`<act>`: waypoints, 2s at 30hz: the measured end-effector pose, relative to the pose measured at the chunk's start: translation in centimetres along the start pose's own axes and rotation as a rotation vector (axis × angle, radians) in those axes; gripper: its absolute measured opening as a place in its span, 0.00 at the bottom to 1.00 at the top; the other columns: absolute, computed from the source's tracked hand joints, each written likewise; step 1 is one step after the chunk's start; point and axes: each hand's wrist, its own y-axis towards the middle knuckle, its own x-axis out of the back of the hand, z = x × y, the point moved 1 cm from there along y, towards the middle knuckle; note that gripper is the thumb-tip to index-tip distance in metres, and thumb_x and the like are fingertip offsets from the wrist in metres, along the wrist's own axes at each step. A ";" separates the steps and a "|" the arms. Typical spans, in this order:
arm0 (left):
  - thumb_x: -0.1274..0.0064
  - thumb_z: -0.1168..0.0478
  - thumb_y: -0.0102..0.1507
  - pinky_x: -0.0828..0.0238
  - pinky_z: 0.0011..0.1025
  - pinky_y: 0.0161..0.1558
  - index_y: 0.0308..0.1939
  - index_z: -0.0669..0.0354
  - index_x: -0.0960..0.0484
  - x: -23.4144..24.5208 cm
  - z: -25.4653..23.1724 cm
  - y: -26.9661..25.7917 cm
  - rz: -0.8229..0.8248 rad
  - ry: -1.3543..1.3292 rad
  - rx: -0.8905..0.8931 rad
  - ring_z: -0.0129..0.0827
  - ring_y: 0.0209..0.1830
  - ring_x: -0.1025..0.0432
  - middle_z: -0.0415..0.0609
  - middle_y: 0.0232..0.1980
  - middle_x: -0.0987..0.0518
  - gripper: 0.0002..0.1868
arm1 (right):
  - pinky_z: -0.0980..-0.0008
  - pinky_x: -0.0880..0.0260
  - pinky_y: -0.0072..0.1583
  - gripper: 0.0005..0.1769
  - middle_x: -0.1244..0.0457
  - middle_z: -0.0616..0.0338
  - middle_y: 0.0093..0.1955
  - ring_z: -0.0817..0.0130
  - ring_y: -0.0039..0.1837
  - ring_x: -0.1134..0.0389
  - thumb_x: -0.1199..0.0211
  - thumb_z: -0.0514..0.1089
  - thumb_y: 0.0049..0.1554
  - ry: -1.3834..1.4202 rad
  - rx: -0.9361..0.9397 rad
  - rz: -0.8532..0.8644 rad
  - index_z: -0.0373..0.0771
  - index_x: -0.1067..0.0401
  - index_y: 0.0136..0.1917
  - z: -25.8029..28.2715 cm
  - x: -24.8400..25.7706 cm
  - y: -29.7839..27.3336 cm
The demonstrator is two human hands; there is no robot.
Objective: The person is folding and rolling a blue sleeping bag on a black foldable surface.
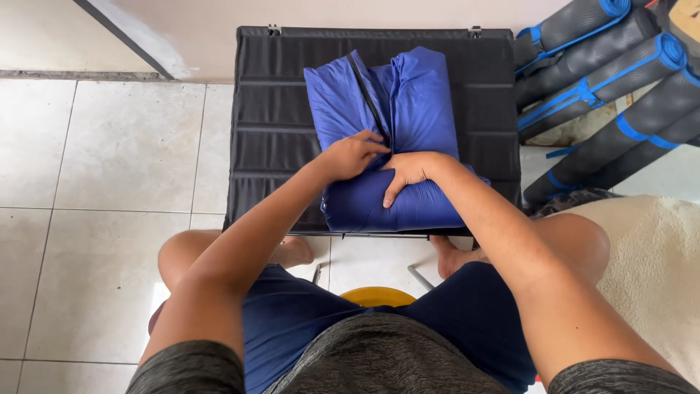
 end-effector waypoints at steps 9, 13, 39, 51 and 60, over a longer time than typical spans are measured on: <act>0.37 0.23 0.49 0.28 0.43 0.68 0.62 0.43 0.18 1.8 -2.8 -9.6 0.098 -0.280 0.467 0.49 0.67 0.27 0.51 0.63 0.20 0.45 | 0.60 0.26 0.61 0.38 0.26 0.58 0.58 0.53 0.62 0.27 0.12 0.62 0.32 -0.091 -0.062 -0.015 0.55 0.16 0.56 3.9 -0.1 -2.5; 0.33 0.22 0.43 0.24 0.38 0.63 0.59 0.40 0.15 0.9 -2.4 -9.0 0.117 -0.273 0.554 0.46 0.64 0.24 0.48 0.61 0.17 0.47 | 0.50 0.33 0.67 0.50 0.34 0.58 0.65 0.52 0.70 0.35 0.19 0.72 0.36 -0.383 -0.024 -0.205 0.56 0.27 0.68 4.6 -2.3 -5.5; 0.58 0.24 0.66 0.18 0.25 0.20 0.42 0.55 0.13 -1.4 3.1 -4.7 0.173 -0.396 0.575 0.49 0.27 0.18 0.64 0.39 0.15 0.39 | 0.45 0.45 0.69 0.74 0.38 0.51 0.62 0.52 0.68 0.35 0.27 0.81 0.34 -0.772 0.127 -0.625 0.49 0.49 0.83 0.0 -9.0 -5.4; 0.48 0.61 0.70 0.14 0.36 0.48 0.59 0.30 0.21 -2.1 7.5 8.9 -0.151 0.627 -0.087 0.46 0.43 0.17 0.46 0.63 0.32 0.17 | 0.53 0.43 0.67 0.69 0.35 0.51 0.62 0.54 0.66 0.34 0.27 0.83 0.37 -0.647 0.141 -0.513 0.49 0.44 0.81 1.6 -7.5 -5.6; 0.43 0.65 0.62 0.17 0.38 0.35 0.46 0.41 0.13 3.7 7.2 7.9 -0.221 0.764 0.043 0.46 0.38 0.19 0.47 0.57 0.30 0.13 | 0.54 0.43 0.68 0.67 0.36 0.51 0.63 0.56 0.67 0.34 0.28 0.83 0.38 -0.630 0.113 -0.518 0.52 0.46 0.81 1.8 -7.9 -6.0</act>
